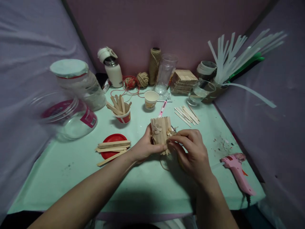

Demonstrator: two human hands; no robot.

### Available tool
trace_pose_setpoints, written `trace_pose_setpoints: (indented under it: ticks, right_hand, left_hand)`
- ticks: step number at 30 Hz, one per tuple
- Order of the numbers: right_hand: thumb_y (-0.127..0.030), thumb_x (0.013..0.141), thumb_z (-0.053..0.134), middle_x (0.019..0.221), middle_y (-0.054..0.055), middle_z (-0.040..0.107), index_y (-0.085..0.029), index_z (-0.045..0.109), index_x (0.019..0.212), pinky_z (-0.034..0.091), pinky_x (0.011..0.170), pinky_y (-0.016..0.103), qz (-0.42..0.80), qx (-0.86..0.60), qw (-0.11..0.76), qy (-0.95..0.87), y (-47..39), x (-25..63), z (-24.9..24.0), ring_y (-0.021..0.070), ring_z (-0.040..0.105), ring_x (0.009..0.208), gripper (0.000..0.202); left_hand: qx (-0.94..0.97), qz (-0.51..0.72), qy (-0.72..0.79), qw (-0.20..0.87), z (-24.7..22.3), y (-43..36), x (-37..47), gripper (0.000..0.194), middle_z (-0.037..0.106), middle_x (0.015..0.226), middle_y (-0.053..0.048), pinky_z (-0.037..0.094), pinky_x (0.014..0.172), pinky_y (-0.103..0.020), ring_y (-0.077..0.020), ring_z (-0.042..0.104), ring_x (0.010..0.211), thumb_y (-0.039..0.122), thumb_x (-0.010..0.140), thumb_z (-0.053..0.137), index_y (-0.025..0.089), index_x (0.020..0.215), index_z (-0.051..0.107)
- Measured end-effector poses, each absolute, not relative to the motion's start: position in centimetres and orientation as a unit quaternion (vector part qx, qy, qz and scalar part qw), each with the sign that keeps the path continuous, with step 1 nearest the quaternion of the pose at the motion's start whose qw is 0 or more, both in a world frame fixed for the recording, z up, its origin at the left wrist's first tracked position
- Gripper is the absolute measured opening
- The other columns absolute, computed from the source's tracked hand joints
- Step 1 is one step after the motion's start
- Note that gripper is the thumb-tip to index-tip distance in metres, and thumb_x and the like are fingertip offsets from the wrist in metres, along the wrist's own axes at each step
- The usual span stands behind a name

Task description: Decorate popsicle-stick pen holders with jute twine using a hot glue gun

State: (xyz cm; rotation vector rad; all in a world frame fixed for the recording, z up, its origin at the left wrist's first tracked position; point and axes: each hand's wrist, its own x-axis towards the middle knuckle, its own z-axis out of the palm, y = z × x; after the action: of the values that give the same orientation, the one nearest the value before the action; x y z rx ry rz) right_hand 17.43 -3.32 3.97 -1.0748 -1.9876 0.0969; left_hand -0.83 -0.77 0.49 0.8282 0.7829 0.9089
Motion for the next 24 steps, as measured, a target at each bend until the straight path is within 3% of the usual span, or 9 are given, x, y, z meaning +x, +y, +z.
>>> trace_pose_setpoints:
  ticks: [15,24]
  right_hand:
    - [-0.014,0.096,0.061,0.098,0.006,0.062,-0.022,0.061,0.096,0.044,0.083,0.040,0.027,-0.452,0.380,-0.807,-3.4,17.5,3.0,0.0230,0.053,0.093,0.008]
    - [-0.015,0.096,0.059,0.096,0.007,0.061,-0.023,0.061,0.098,0.043,0.083,0.042,-0.012,-0.486,0.397,-0.779,-3.6,17.2,2.9,0.0235,0.053,0.091,0.009]
  left_hand:
    - [0.419,0.396,0.379,0.724,0.2,-0.7,-0.8,0.101,0.054,0.142,-0.014,0.039,0.115,-0.052,-0.0343,0.050,0.136,0.027,0.064,0.090,0.025,0.146,0.032]
    - [0.435,0.413,0.383,0.703,0.5,-0.7,-0.8,0.095,0.056,0.139,-0.011,0.037,0.116,-0.052,-0.0332,0.051,0.135,0.026,0.062,0.091,0.028,0.141,0.039]
